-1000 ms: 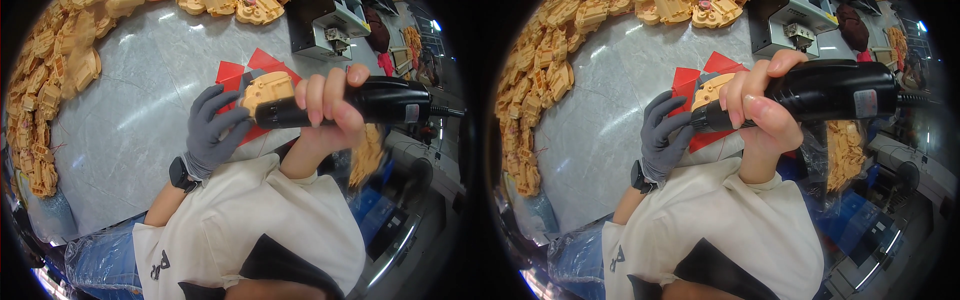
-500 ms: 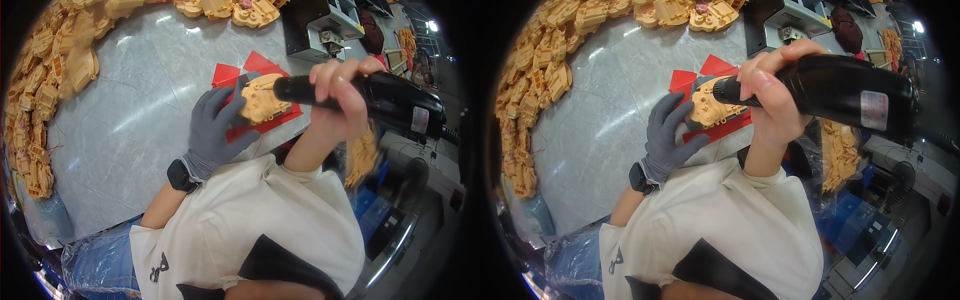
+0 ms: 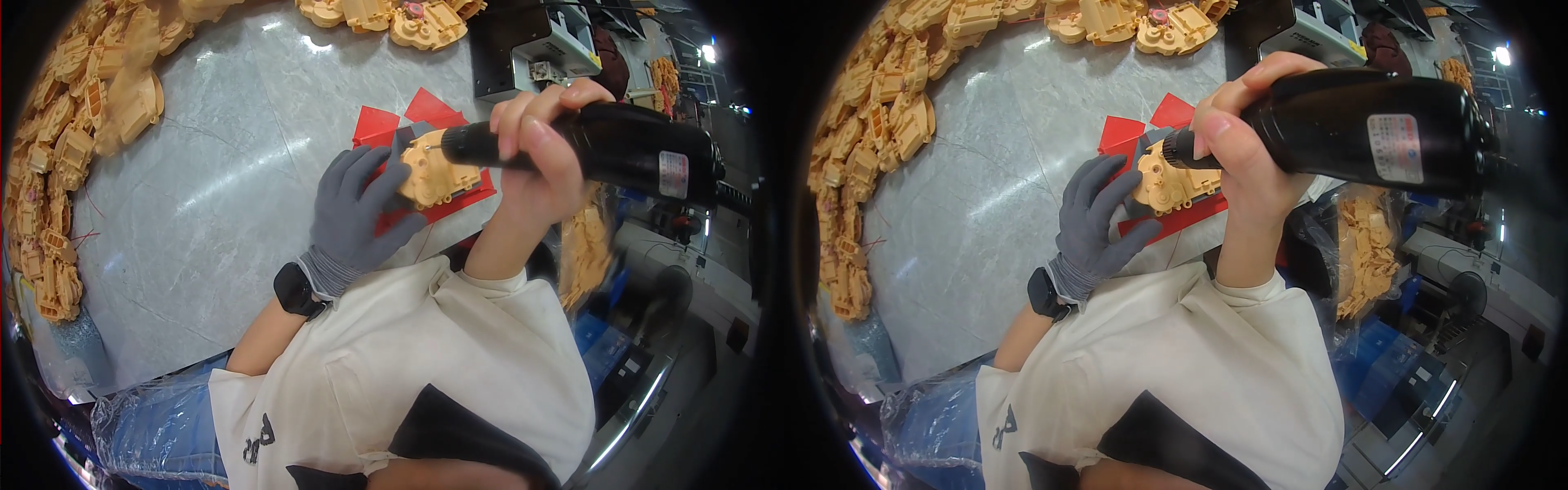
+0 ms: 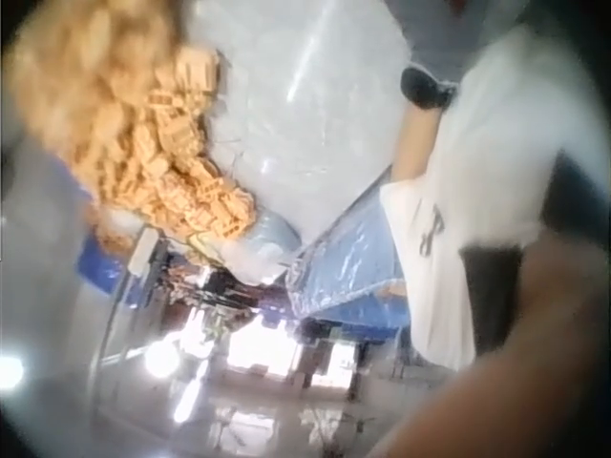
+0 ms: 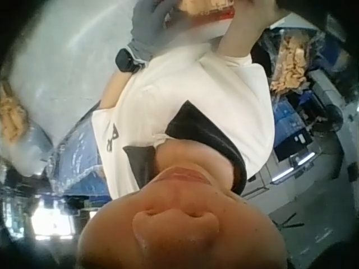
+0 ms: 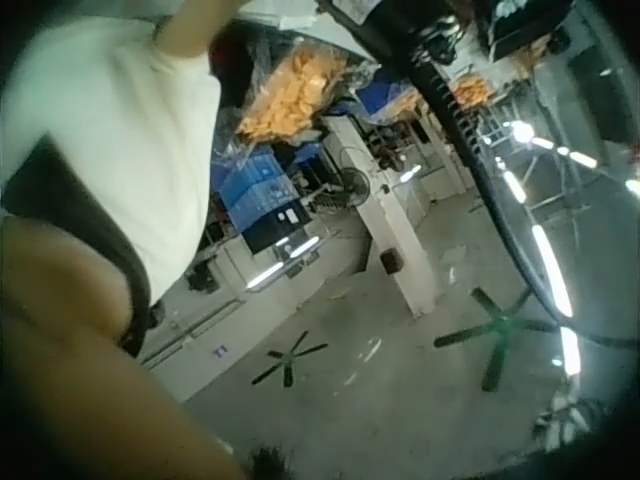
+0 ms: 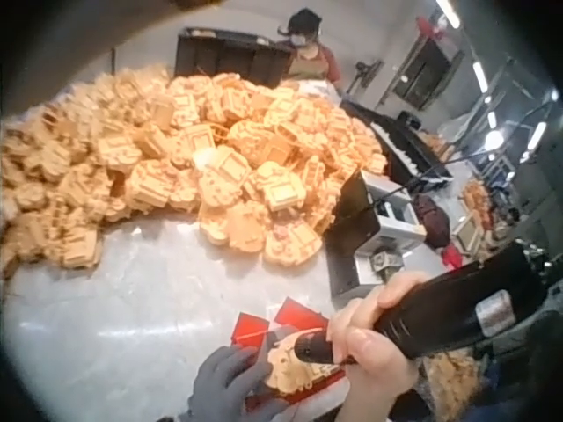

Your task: The person assembles plastic toy components by hand, securing them with screws using an electric screwdriver.

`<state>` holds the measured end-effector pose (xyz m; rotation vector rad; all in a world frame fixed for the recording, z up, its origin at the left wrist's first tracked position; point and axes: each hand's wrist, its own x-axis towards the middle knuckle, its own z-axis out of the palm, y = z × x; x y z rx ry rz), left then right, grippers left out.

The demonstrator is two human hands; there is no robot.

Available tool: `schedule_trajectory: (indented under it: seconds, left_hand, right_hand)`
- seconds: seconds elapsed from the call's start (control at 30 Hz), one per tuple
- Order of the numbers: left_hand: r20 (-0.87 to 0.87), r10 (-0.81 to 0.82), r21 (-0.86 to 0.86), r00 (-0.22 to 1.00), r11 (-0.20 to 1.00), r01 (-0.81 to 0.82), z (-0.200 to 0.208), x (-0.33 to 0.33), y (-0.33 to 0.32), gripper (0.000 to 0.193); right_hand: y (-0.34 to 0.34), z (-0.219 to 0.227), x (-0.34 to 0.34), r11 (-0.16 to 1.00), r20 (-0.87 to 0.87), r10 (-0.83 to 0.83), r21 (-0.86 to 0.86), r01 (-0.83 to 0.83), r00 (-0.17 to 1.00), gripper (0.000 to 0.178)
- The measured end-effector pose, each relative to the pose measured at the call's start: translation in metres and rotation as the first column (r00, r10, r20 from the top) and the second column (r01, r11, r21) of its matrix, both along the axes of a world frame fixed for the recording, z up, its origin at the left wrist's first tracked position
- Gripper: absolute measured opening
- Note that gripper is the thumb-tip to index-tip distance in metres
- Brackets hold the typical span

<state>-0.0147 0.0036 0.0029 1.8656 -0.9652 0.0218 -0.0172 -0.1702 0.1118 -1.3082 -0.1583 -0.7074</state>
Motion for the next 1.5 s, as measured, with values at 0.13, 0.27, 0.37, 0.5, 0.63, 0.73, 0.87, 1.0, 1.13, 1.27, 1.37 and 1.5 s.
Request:
schedule_trajectory:
  seconds: [0.13, 0.27, 0.37, 0.5, 0.63, 0.73, 0.87, 1.0, 1.13, 1.27, 1.37, 1.5]
  left_hand:
    - [-0.017, -0.014, -0.002, 1.0, 1.0, 0.013, 0.001, 0.001, -0.001, 0.061]
    - [-0.01, -0.008, -0.007, 1.0, 1.0, 0.008, 0.005, 0.002, 0.0, 0.059]
    - [-0.018, -0.003, -0.003, 1.0, 1.0, 0.003, 0.003, 0.005, 0.001, 0.058]
    - [-0.044, -0.01, 0.044, 0.999, 0.999, 0.012, 0.004, 0.008, 0.001, 0.058]
    - [-0.045, -0.032, 0.016, 0.998, 0.999, 0.032, 0.006, 0.008, -0.005, 0.058]
    - [-0.074, -0.062, -0.062, 0.995, 0.996, 0.057, 0.009, 0.005, -0.012, 0.052]
    - [-0.038, -0.01, -0.029, 0.999, 1.0, 0.009, 0.008, -0.001, -0.01, 0.049]
    - [0.045, 0.017, 0.102, 0.999, 0.995, -0.021, 0.011, 0.0, -0.013, 0.043]
    - [0.082, 0.018, 0.069, 0.996, 0.997, -0.024, 0.008, -0.002, -0.012, 0.044]
    - [-0.049, 0.052, 0.175, 0.997, 0.984, -0.043, 0.007, -0.009, -0.005, 0.065]
    - [-0.026, 0.114, 0.083, 0.993, 0.99, -0.111, 0.001, -0.008, -0.01, 0.062]
    - [-0.01, 0.092, 0.097, 0.996, 0.991, -0.091, 0.003, -0.004, -0.013, 0.062]
  right_hand:
    - [0.0, 0.003, 0.001, 0.999, -0.019, 0.005, -0.051, -0.006, 1.0, 0.037]
    - [0.004, 0.003, 0.0, 0.993, -0.053, -0.013, -0.117, 0.007, 0.998, 0.035]
    - [0.007, 0.002, 0.001, 0.977, -0.147, 0.013, -0.209, -0.044, 0.989, 0.032]
    - [0.0, 0.001, 0.01, 0.984, -0.171, 0.07, -0.149, -0.097, 0.983, 0.034]
    - [0.001, -0.004, 0.009, 0.995, -0.034, 0.07, -0.076, -0.072, 0.997, 0.037]
    - [0.003, -0.006, 0.004, 0.99, -0.013, 0.015, -0.14, -0.017, 1.0, 0.038]
    - [-0.014, -0.01, -0.008, 0.999, -0.008, -0.007, 0.036, 0.007, 1.0, 0.033]
    - [-0.102, 0.021, -0.063, 0.923, 0.239, -0.385, 0.086, 0.375, 0.892, 0.031]
    - [-0.145, 0.031, -0.022, 0.852, 0.152, -0.523, 0.071, 0.518, 0.839, 0.028]
    - [-0.14, 0.01, 0.004, 0.803, 0.1, -0.593, 0.0, 0.596, 0.799, 0.024]
    - [-0.128, 0.015, -0.015, 0.841, -0.063, -0.539, 0.007, 0.541, 0.84, 0.024]
    - [-0.063, 0.018, -0.067, 0.963, -0.033, -0.27, -0.023, 0.27, 0.962, 0.032]
